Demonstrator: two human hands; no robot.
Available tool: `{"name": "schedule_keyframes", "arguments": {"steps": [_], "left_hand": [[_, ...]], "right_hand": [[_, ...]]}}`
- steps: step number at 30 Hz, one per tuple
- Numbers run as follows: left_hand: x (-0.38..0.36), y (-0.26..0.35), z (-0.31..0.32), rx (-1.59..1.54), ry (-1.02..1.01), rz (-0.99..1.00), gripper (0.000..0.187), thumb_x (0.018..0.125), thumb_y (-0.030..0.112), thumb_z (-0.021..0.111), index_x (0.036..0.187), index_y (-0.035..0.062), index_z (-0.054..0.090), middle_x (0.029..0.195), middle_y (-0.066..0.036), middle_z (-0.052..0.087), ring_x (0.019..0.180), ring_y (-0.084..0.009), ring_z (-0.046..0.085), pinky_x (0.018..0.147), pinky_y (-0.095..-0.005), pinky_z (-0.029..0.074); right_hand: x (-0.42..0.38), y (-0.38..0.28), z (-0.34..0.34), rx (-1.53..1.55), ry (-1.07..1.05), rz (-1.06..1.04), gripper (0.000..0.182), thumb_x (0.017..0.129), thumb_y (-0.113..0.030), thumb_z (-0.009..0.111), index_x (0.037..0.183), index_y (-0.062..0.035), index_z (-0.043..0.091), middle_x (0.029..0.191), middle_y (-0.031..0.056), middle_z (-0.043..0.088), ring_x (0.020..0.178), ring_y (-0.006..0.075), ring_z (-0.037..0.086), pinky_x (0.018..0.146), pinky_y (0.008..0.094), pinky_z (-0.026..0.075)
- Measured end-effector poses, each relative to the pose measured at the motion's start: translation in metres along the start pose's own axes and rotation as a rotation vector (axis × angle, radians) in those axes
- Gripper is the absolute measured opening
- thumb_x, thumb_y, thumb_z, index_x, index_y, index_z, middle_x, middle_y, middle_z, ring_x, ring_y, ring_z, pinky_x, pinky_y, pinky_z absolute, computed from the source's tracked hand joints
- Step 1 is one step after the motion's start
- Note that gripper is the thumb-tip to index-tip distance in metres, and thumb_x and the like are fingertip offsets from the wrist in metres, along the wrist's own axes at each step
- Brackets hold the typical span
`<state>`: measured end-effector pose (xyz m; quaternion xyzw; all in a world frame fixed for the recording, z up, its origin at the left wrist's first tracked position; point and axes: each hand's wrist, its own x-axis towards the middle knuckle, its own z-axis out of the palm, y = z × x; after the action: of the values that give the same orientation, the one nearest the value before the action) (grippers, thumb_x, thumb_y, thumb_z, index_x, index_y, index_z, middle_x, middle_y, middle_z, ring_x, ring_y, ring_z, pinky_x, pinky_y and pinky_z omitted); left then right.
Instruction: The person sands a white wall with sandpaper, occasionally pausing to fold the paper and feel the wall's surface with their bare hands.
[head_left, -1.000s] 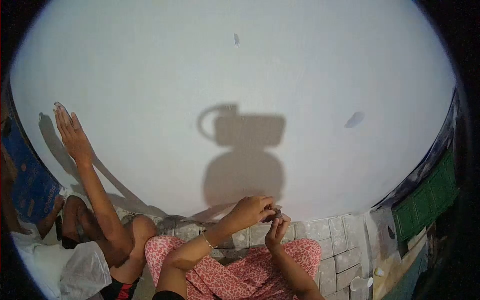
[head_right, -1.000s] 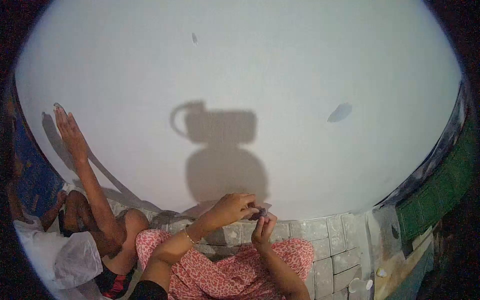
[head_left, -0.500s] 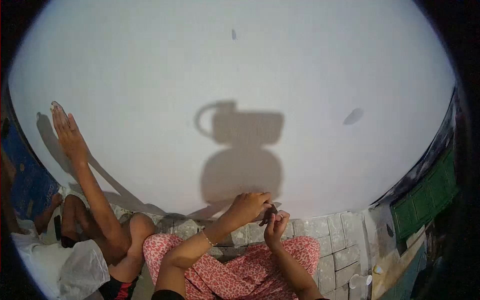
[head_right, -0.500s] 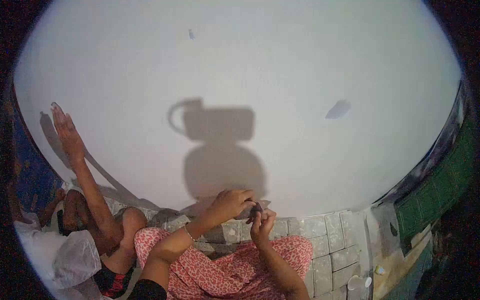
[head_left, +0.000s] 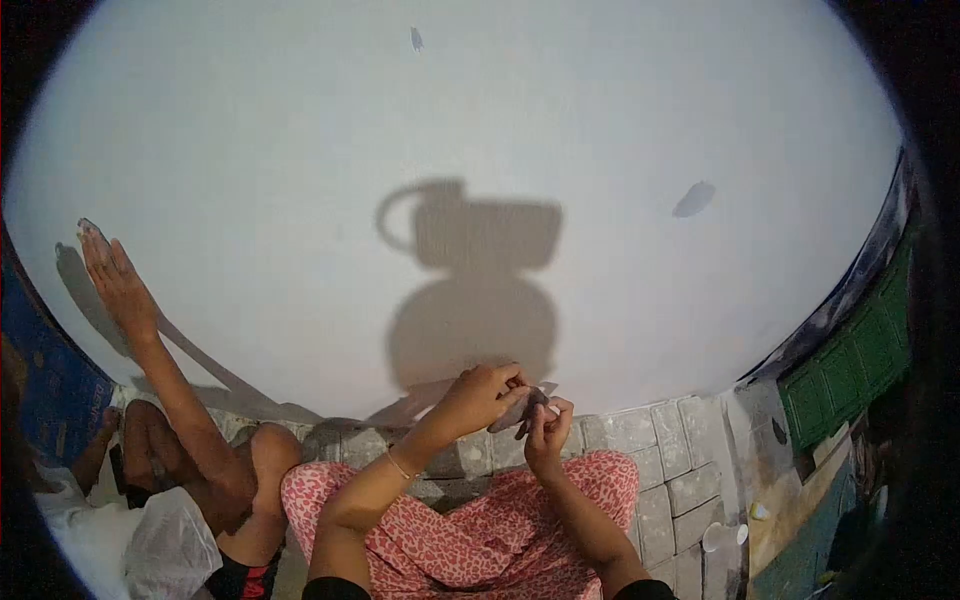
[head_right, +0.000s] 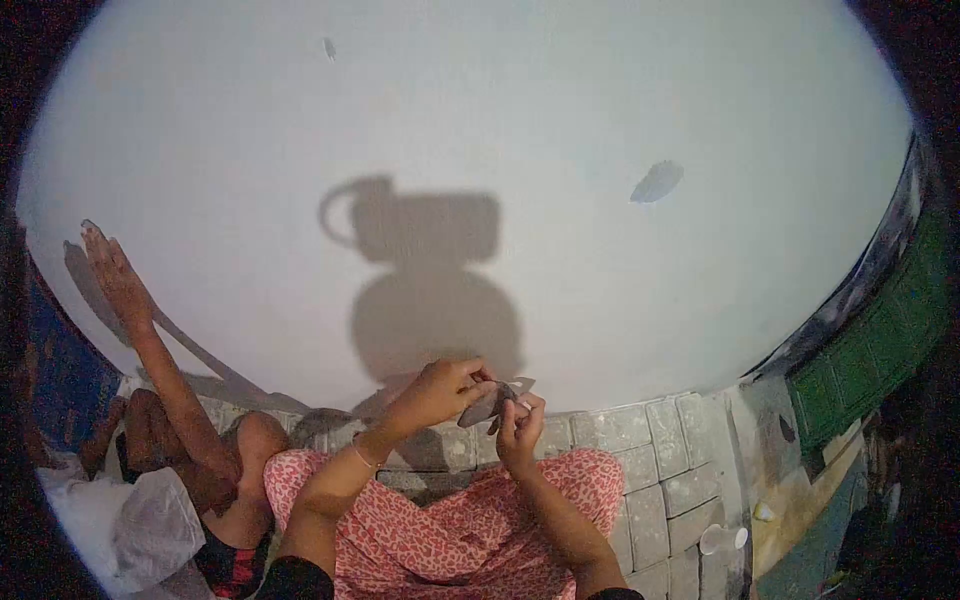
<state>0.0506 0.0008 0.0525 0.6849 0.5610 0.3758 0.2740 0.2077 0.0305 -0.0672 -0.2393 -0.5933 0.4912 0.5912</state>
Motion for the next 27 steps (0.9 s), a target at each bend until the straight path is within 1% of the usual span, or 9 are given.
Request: {"name": "schedule_keyframes", "arguments": {"steps": [3,5,6,9,11,15,17,24,27], "left_hand": [[0.000,-0.001,-0.001,0.032,-0.011,0.036,0.022,0.086,0.020,0.061,0.098,0.0023,0.062,0.091,-0.016,0.067,0.081,-0.0267,0.066,0.072,-0.0371,0.050],[-0.001,0.000,-0.002,0.075,0.021,0.021,0.022,0.083,0.020,0.062,0.095,0.0021,0.061,0.088,-0.017,0.067,0.082,-0.0325,0.065,0.071,-0.0405,0.050],[0.000,0.002,-0.003,0.075,0.022,0.023,0.022,0.083,0.020,0.062,0.095,0.0021,0.061,0.088,-0.017,0.067,0.082,-0.0325,0.065,0.071,-0.0405,0.050],[-0.002,0.013,-0.007,0.105,0.056,-0.021,0.021,0.083,0.020,0.063,0.094,0.0023,0.061,0.089,-0.017,0.067,0.082,-0.0330,0.065,0.071,-0.0410,0.050],[-0.002,0.018,-0.008,0.093,0.021,-0.140,0.020,0.082,0.018,0.063,0.094,0.0024,0.061,0.088,-0.017,0.067,0.081,-0.0333,0.065,0.070,-0.0411,0.050],[-0.002,0.011,-0.003,0.092,0.050,-0.094,0.019,0.082,0.018,0.063,0.094,0.0029,0.061,0.087,-0.016,0.067,0.081,-0.0329,0.065,0.071,-0.0408,0.050],[-0.003,0.010,-0.003,0.089,0.100,-0.010,0.020,0.082,0.019,0.063,0.094,0.0032,0.060,0.087,-0.016,0.067,0.082,-0.0327,0.065,0.072,-0.0404,0.050],[-0.003,0.010,-0.006,0.045,0.017,-0.048,0.021,0.082,0.019,0.063,0.095,0.0038,0.061,0.089,-0.015,0.068,0.084,-0.0313,0.066,0.073,-0.0389,0.051],[-0.004,0.006,-0.004,0.107,-0.009,-0.036,0.024,0.084,0.023,0.062,0.100,0.0043,0.061,0.086,-0.017,0.067,0.076,-0.0289,0.067,0.070,-0.0380,0.051]], "right_hand": [[0.000,0.000,-0.001,-0.005,0.012,0.019,0.014,0.096,-0.006,0.043,0.105,-0.0045,0.033,0.058,0.0027,0.049,0.046,0.0069,0.044,0.043,0.0229,0.040],[-0.001,0.004,-0.002,0.025,0.008,0.020,0.014,0.096,-0.006,0.043,0.106,-0.0052,0.033,0.057,0.0026,0.049,0.046,0.0071,0.045,0.042,0.0229,0.040],[0.000,0.004,-0.002,0.026,0.007,0.018,0.014,0.096,-0.006,0.043,0.106,-0.0052,0.033,0.057,0.0026,0.049,0.046,0.0071,0.045,0.042,0.0229,0.040],[-0.002,0.002,-0.002,0.001,-0.014,0.022,0.015,0.096,-0.006,0.043,0.106,-0.0058,0.032,0.056,0.0026,0.048,0.046,0.0072,0.045,0.042,0.0229,0.039],[-0.001,-0.003,0.000,-0.035,-0.023,-0.017,0.015,0.096,-0.006,0.043,0.106,-0.0061,0.033,0.054,0.0027,0.048,0.045,0.0070,0.044,0.042,0.0230,0.039],[-0.002,0.002,-0.003,-0.039,-0.035,-0.019,0.015,0.096,-0.006,0.044,0.106,-0.0059,0.033,0.054,0.0028,0.048,0.044,0.0069,0.044,0.042,0.0230,0.039],[-0.001,0.004,-0.004,-0.053,-0.016,-0.023,0.014,0.096,-0.007,0.043,0.105,-0.0056,0.033,0.054,0.0024,0.048,0.044,0.0067,0.044,0.042,0.0230,0.039],[0.000,0.007,-0.004,-0.024,-0.018,-0.016,0.013,0.096,-0.008,0.043,0.105,-0.0054,0.034,0.054,0.0011,0.047,0.045,0.0060,0.042,0.042,0.0224,0.038],[0.000,0.006,-0.004,-0.040,-0.031,-0.027,0.015,0.096,-0.009,0.043,0.107,-0.0080,0.033,0.054,0.0014,0.046,0.041,0.0075,0.043,0.038,0.0225,0.039]]}}
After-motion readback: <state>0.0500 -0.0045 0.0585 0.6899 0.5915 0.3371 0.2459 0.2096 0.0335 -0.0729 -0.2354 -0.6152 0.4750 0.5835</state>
